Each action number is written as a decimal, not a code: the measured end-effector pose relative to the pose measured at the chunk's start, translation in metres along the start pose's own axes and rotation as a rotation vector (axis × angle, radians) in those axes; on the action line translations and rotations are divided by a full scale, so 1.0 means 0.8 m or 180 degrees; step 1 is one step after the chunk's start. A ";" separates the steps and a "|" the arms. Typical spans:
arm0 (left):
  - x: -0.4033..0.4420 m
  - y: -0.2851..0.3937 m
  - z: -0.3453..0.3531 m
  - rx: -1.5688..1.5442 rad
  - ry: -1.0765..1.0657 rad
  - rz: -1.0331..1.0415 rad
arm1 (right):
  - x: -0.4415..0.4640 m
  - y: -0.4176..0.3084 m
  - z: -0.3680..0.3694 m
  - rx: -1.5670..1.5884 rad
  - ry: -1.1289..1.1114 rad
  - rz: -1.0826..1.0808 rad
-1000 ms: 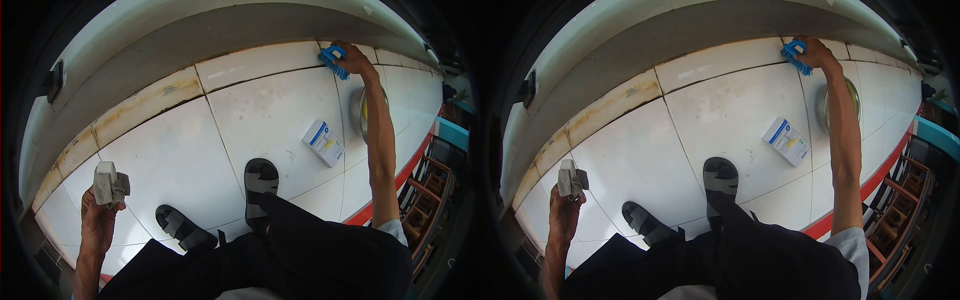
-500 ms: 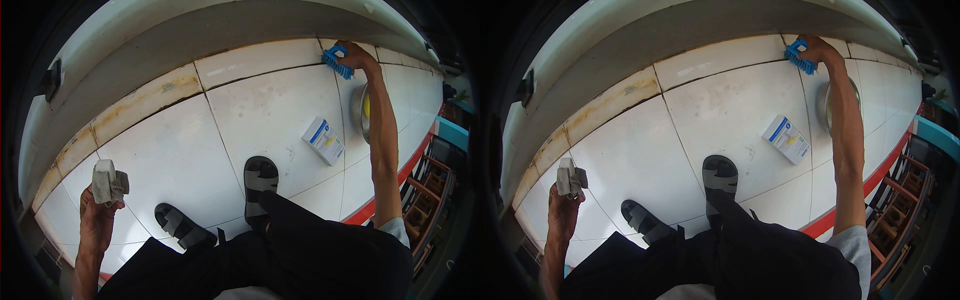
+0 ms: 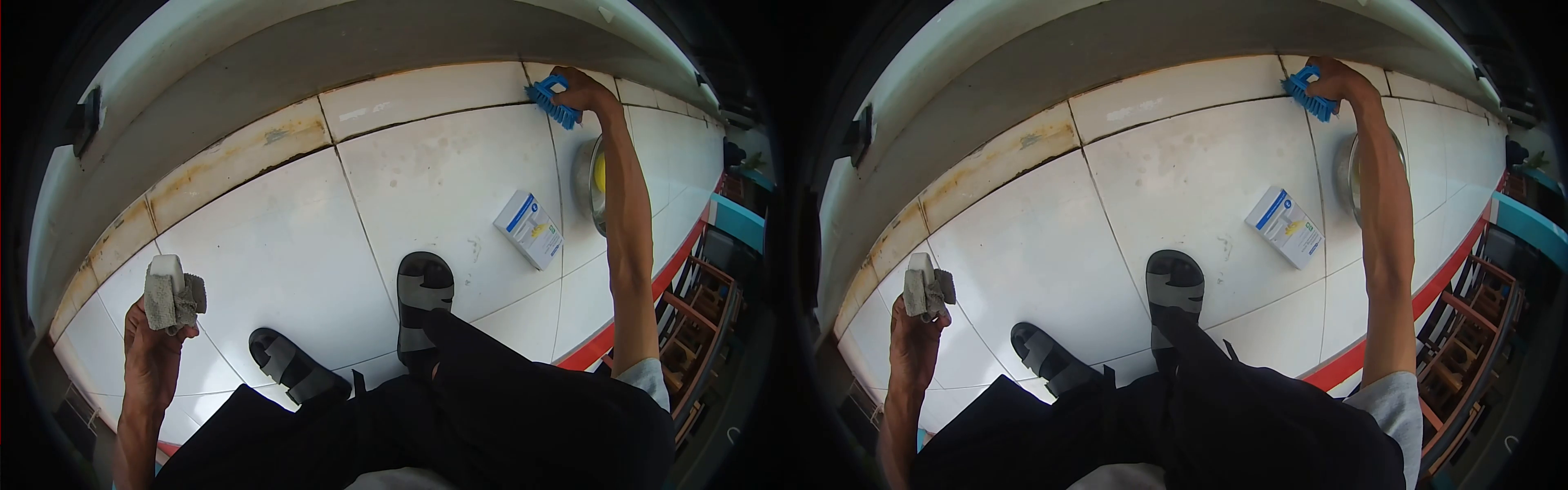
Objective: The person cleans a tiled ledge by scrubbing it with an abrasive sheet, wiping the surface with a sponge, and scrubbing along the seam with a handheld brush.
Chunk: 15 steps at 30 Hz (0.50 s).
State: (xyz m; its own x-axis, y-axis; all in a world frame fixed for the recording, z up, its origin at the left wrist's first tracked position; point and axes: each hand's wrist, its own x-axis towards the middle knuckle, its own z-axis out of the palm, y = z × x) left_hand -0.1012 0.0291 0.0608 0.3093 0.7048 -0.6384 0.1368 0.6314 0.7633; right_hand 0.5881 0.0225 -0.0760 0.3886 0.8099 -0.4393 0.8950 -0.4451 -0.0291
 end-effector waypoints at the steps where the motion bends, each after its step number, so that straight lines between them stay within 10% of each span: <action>1: 0.001 0.000 0.002 -0.0034 -0.0077 -0.0011 | 0.008 0.003 -0.009 -0.0058 -0.0275 -0.0106; 15: -0.006 -0.006 -0.004 -0.0011 0.0001 0.0007 | 0.006 -0.034 -0.032 0.0028 -0.0513 0.0349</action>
State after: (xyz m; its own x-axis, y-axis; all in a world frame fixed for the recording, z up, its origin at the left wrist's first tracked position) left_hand -0.1068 0.0234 0.0598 0.3093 0.7063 -0.6367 0.1329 0.6309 0.7644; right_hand 0.5715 0.0482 -0.0541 0.4428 0.6852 -0.5783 0.8471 -0.5311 0.0193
